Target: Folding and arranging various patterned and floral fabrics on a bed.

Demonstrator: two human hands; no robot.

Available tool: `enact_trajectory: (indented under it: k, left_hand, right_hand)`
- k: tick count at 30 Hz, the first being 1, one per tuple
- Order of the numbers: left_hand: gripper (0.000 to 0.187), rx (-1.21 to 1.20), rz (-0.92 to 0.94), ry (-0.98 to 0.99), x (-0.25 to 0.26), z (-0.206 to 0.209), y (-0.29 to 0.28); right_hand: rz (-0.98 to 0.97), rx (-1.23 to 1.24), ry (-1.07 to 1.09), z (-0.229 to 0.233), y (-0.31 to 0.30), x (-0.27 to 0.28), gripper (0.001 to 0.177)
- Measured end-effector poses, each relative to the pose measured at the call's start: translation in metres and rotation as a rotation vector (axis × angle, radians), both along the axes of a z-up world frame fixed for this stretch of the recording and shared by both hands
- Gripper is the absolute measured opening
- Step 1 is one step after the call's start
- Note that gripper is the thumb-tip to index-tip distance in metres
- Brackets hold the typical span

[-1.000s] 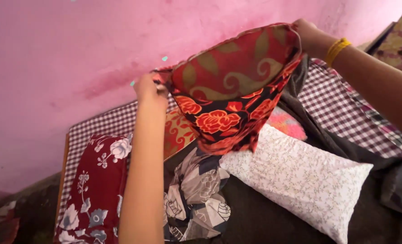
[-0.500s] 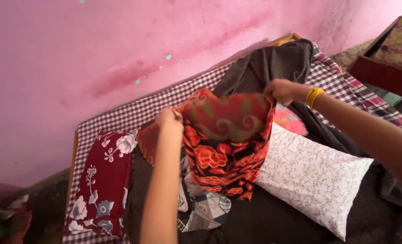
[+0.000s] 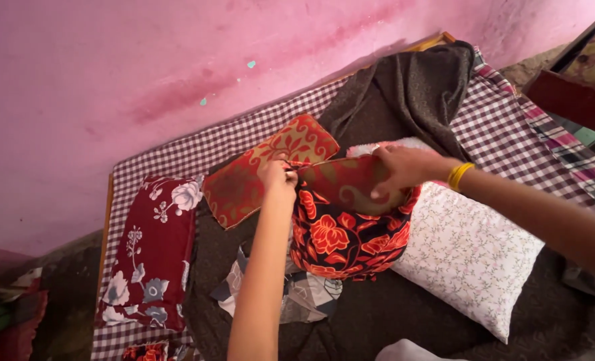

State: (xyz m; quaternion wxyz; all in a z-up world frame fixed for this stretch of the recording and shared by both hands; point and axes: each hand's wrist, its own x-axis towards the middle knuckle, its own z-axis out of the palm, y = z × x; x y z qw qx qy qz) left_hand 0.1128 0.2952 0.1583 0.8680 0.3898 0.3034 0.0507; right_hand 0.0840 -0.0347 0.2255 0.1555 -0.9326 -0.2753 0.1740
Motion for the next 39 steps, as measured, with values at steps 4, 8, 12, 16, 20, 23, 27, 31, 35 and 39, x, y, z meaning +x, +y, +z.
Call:
enact_trajectory:
  k: [4,8,12,16,20,23,27,31,35,39]
  left_hand:
    - [0.021,0.11,-0.153,-0.095,0.001,0.012,-0.012]
    - [0.013,0.245,-0.429,-0.191,-0.044,0.092,-0.079]
    - [0.015,0.341,-0.513,-0.245,-0.03,0.07,-0.101]
    - [0.019,0.327,-0.47,-0.201,-0.027,0.067,-0.107]
    - [0.024,0.514,-0.434,-0.245,-0.05,0.068,-0.132]
    - [0.039,0.951,-0.329,-0.31,-0.081,0.071,-0.149]
    - [0.046,1.372,-0.129,-0.356,-0.107,0.077,-0.165]
    - [0.035,1.619,0.053,-0.565,-0.092,0.093,-0.167]
    - [0.031,1.718,0.08,-0.674,-0.059,0.108,-0.173]
    - [0.036,1.88,-0.046,-0.557,-0.024,0.031,-0.18]
  right_hand:
    - [-0.037,0.052,-0.36,0.016,0.023,-0.029,0.103]
    - [0.047,0.148,-0.572,0.025,0.062,-0.037,0.089]
    - [0.008,0.168,-0.438,0.003,0.06,-0.023,0.038]
    - [-0.18,0.428,-0.361,0.002,0.049,-0.013,0.03]
    - [-0.219,0.559,-0.386,-0.021,0.052,-0.006,0.031]
    - [-0.349,0.699,-0.29,-0.034,0.055,0.009,0.021]
    - [-0.538,0.994,0.004,-0.026,0.058,0.014,0.005]
    - [-0.64,1.511,0.3,-0.011,0.052,0.034,0.017]
    - [-0.839,1.703,0.32,0.007,0.024,0.053,0.021]
    - [-0.937,1.832,0.489,-0.08,-0.053,0.075,0.019]
